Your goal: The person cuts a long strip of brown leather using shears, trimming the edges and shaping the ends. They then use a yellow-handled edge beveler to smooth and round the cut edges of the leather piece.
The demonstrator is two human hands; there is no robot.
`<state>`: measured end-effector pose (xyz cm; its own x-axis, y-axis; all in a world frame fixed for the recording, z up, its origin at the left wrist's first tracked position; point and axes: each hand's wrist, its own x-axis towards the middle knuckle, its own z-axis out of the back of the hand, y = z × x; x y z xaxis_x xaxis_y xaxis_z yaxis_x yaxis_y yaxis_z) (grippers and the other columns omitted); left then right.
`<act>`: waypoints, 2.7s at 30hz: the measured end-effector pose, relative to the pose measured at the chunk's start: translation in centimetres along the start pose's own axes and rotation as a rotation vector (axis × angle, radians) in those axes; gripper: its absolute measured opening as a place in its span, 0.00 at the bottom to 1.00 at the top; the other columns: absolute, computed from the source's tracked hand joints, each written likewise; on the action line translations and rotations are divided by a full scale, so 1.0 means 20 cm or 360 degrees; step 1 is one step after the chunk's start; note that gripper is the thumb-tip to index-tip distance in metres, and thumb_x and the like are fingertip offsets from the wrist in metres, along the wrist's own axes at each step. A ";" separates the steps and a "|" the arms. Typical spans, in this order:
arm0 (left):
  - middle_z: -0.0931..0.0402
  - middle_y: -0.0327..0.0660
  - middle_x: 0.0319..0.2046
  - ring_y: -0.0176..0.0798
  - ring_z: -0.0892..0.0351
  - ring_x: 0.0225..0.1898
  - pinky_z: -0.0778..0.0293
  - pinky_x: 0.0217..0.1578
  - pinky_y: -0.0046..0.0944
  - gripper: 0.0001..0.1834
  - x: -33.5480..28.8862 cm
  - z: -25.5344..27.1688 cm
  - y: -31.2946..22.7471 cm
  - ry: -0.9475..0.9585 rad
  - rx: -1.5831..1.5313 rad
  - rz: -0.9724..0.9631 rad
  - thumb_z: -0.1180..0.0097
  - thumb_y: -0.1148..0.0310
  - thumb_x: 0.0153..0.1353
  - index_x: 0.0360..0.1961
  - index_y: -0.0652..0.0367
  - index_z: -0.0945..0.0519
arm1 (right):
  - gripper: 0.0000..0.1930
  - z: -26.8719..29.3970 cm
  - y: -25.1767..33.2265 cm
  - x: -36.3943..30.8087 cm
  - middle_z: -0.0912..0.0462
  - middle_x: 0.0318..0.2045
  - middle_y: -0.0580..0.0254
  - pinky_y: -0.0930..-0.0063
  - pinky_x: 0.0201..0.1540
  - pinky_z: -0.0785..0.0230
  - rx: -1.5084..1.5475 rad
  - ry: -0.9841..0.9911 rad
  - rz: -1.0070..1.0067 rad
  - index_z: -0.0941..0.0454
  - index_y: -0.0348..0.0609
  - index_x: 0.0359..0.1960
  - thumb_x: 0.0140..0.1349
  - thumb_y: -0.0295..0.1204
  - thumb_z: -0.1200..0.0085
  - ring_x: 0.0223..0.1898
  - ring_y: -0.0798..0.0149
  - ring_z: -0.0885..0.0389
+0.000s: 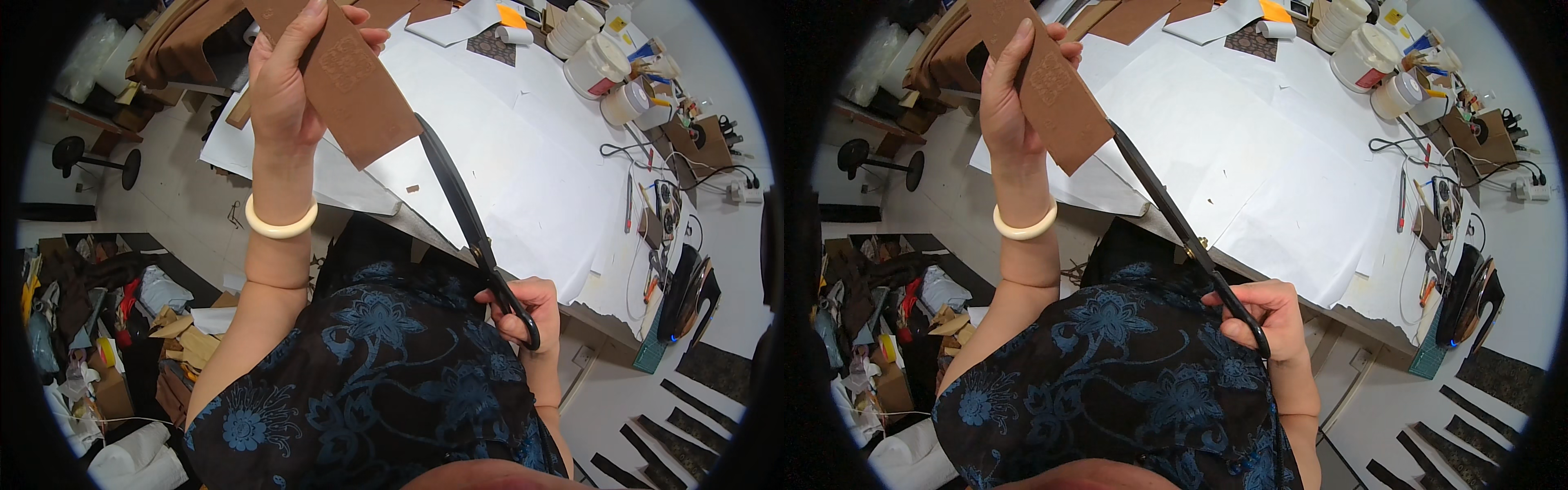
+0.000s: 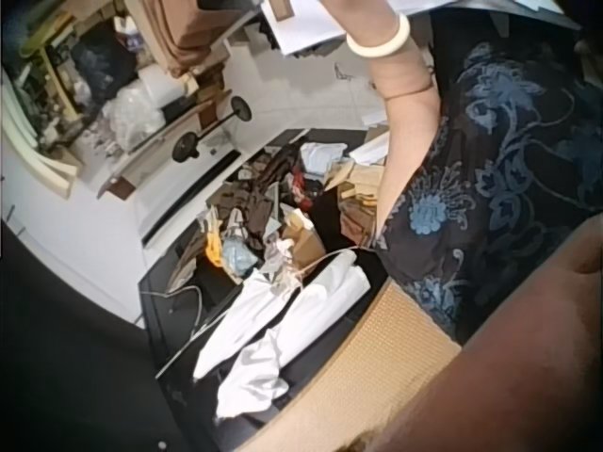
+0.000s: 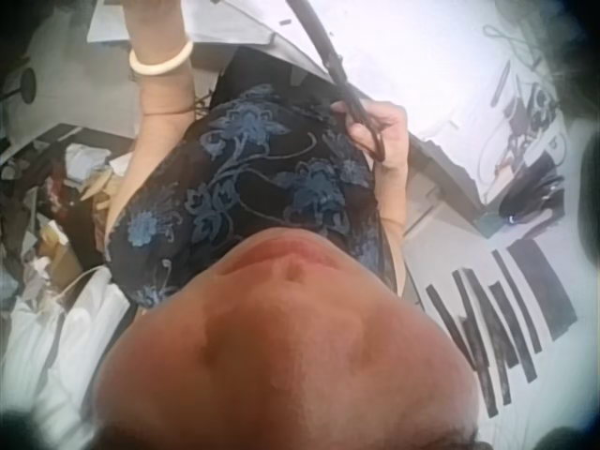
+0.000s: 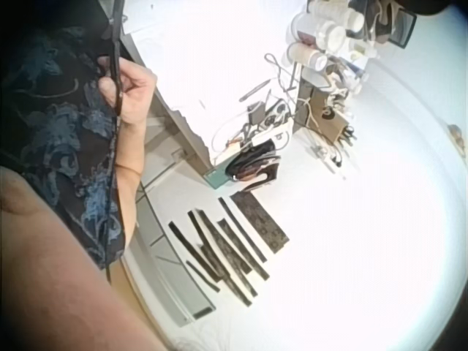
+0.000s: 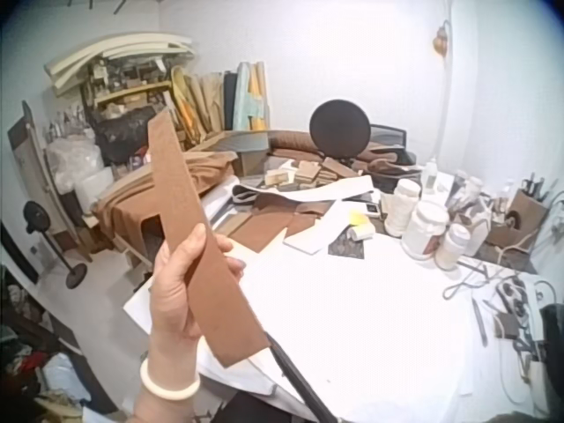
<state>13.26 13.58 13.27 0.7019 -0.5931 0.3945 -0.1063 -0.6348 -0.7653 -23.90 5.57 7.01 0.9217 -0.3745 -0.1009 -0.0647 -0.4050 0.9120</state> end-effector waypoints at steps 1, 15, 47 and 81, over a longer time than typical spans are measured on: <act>0.15 0.48 0.38 0.42 0.11 0.36 0.16 0.42 0.40 0.11 0.00 0.00 0.00 -0.0002 0.0011 0.0003 0.43 0.65 0.71 0.47 0.61 0.22 | 0.23 0.00 0.00 0.00 0.21 0.21 0.69 0.87 0.20 0.47 -0.0028 -0.0008 0.0017 0.16 0.24 0.48 0.56 0.30 0.26 0.19 0.83 0.31; 0.20 0.38 0.40 0.34 0.14 0.41 0.15 0.43 0.34 0.15 -0.01 0.01 0.07 0.0438 -0.0944 0.0078 0.46 0.57 0.74 0.45 0.59 0.21 | 0.26 -0.04 -0.06 0.04 0.25 0.22 0.70 0.83 0.24 0.44 0.0272 0.0229 0.0074 0.19 0.20 0.52 0.53 0.25 0.26 0.22 0.79 0.32; 0.13 0.37 0.38 0.31 0.12 0.35 0.17 0.38 0.30 0.14 0.06 0.02 0.06 0.0833 -0.1157 -0.0054 0.40 0.57 0.71 0.40 0.56 0.24 | 0.27 -0.05 -0.02 0.02 0.18 0.23 0.66 0.88 0.24 0.39 0.0343 0.0260 -0.0200 0.15 0.25 0.48 0.53 0.35 0.22 0.23 0.81 0.25; 0.33 0.33 0.17 0.26 0.26 0.16 0.23 0.23 0.23 0.18 -0.12 -0.29 -0.03 0.0291 -0.2454 0.1018 0.36 0.66 0.59 0.34 0.60 0.36 | 0.24 0.04 0.16 0.23 0.15 0.29 0.48 0.71 0.24 0.27 -0.2521 -0.0399 0.1847 0.18 0.25 0.45 0.47 0.25 0.24 0.23 0.58 0.19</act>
<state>7.45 12.47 15.67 0.2021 -0.9055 0.3731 -0.9439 -0.0785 0.3208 -20.22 1.85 9.21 0.6208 -0.0117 0.7839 -0.0207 0.9993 0.0313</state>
